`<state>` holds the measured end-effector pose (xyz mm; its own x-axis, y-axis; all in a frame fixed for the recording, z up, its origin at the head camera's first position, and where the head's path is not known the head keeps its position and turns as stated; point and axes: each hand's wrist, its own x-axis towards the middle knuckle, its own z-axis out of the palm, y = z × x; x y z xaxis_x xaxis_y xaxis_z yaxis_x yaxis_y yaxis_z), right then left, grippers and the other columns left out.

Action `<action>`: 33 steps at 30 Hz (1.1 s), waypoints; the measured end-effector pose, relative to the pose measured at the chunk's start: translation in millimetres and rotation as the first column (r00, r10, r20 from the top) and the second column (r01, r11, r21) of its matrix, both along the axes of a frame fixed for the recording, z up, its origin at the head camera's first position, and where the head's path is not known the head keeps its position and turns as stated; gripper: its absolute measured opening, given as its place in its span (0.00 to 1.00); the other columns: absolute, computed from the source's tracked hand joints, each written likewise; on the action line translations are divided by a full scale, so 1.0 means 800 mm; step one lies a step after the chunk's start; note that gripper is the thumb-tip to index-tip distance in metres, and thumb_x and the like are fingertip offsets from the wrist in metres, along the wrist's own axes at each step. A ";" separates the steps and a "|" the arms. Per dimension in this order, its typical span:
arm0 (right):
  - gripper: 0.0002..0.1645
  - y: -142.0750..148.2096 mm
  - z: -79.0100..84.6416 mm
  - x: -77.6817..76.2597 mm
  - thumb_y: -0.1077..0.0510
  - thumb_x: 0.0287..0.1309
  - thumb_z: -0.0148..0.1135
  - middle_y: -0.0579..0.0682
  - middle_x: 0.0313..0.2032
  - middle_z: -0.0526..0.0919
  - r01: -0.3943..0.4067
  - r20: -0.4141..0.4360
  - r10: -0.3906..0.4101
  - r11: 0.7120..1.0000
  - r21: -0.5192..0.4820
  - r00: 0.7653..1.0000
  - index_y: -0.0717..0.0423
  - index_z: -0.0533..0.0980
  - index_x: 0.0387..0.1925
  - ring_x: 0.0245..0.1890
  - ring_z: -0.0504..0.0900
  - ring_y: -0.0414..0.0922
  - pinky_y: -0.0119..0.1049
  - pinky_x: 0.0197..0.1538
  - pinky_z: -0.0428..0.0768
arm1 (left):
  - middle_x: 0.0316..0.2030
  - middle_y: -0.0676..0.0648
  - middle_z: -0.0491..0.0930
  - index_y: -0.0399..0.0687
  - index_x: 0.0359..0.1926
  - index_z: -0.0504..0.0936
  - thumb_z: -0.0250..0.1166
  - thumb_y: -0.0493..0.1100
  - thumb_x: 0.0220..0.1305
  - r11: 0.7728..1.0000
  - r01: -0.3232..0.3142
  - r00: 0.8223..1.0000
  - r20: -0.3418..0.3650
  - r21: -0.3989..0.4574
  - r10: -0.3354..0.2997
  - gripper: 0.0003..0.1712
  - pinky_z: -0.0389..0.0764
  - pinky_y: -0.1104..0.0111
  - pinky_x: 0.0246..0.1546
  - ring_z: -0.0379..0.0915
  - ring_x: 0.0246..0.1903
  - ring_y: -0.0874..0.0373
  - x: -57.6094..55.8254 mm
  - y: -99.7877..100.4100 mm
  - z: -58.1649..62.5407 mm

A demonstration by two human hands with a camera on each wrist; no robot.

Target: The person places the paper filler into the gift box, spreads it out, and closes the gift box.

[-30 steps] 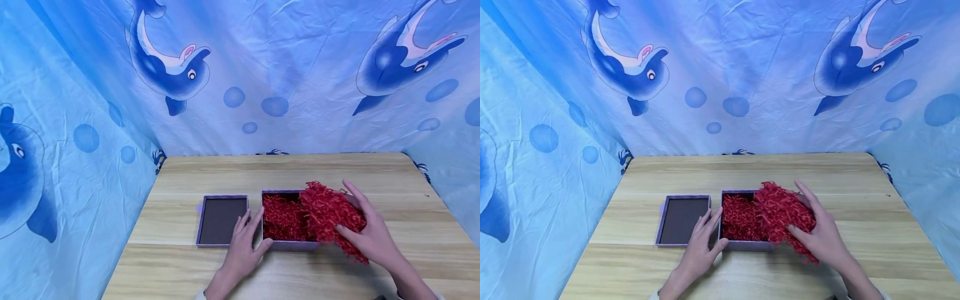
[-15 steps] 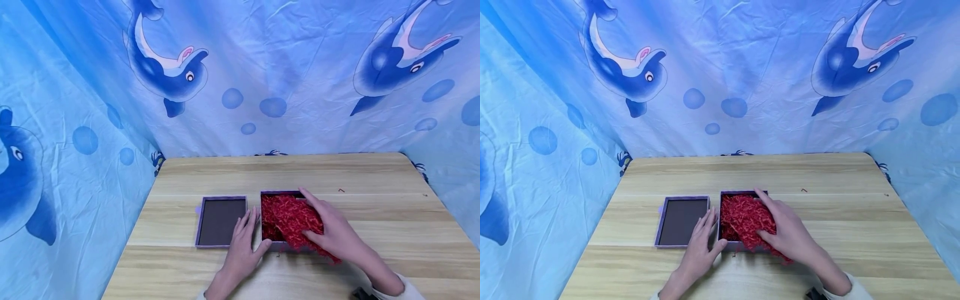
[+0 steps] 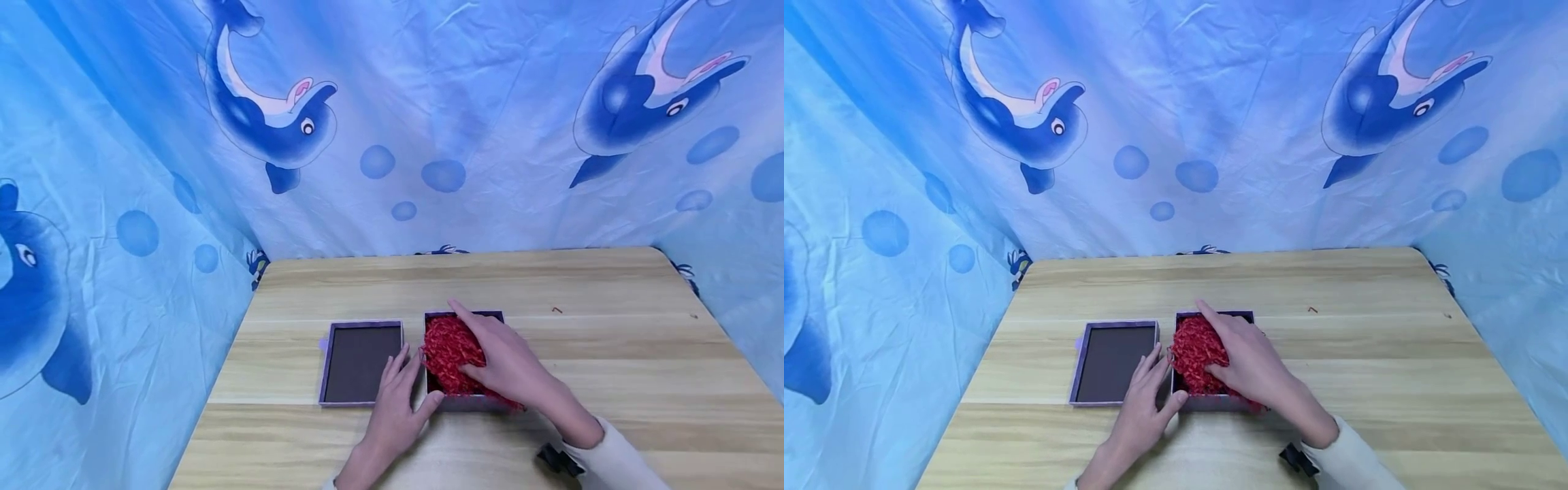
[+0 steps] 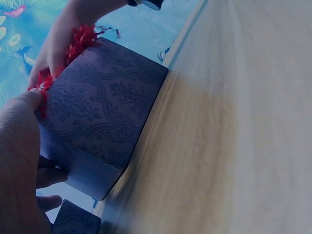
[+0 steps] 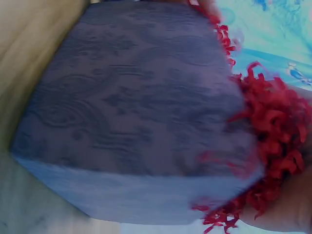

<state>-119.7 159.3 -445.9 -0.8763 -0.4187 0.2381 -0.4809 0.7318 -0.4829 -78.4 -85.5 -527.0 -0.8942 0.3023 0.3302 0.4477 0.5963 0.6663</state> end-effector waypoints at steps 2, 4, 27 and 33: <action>0.74 -0.004 -0.007 -0.004 0.60 0.51 0.90 0.65 0.68 0.83 -0.003 0.005 0.003 1.000 0.017 1.000 0.45 0.53 0.91 0.66 0.83 0.64 0.66 0.63 0.86 | 0.79 0.41 0.73 0.40 0.84 0.67 0.61 0.66 0.81 1.000 -0.002 1.000 -0.005 0.002 0.002 0.46 0.53 0.33 0.83 0.57 0.84 0.37 0.000 0.001 0.001; 0.74 -0.008 -0.014 -0.006 0.60 0.51 0.90 0.66 0.67 0.83 -0.005 -0.007 0.005 0.999 0.048 1.000 0.46 0.54 0.90 0.64 0.84 0.65 0.66 0.62 0.86 | 0.79 0.41 0.73 0.40 0.84 0.67 0.62 0.65 0.81 1.000 -0.006 1.000 -0.006 0.001 0.006 0.46 0.53 0.33 0.83 0.57 0.84 0.38 0.000 0.001 0.001; 0.44 0.070 -0.052 0.063 0.59 0.85 0.58 0.69 0.70 0.78 0.311 0.184 -0.252 0.822 -0.478 0.950 0.52 0.50 0.91 0.62 0.85 0.51 0.41 0.61 0.88 | 0.80 0.44 0.70 0.42 0.85 0.66 0.64 0.62 0.79 1.000 -0.019 0.999 0.046 -0.004 0.019 0.46 0.50 0.38 0.85 0.55 0.85 0.42 0.002 0.003 0.005; 0.33 0.077 -0.072 0.086 0.63 0.89 0.45 0.59 0.51 0.84 0.360 0.351 -0.157 0.672 -0.647 0.923 0.64 0.53 0.86 0.43 0.86 0.36 0.36 0.42 0.92 | 0.80 0.43 0.70 0.41 0.85 0.66 0.65 0.62 0.79 1.000 -0.021 0.999 0.042 0.005 0.021 0.46 0.50 0.38 0.85 0.55 0.85 0.42 0.002 0.002 0.006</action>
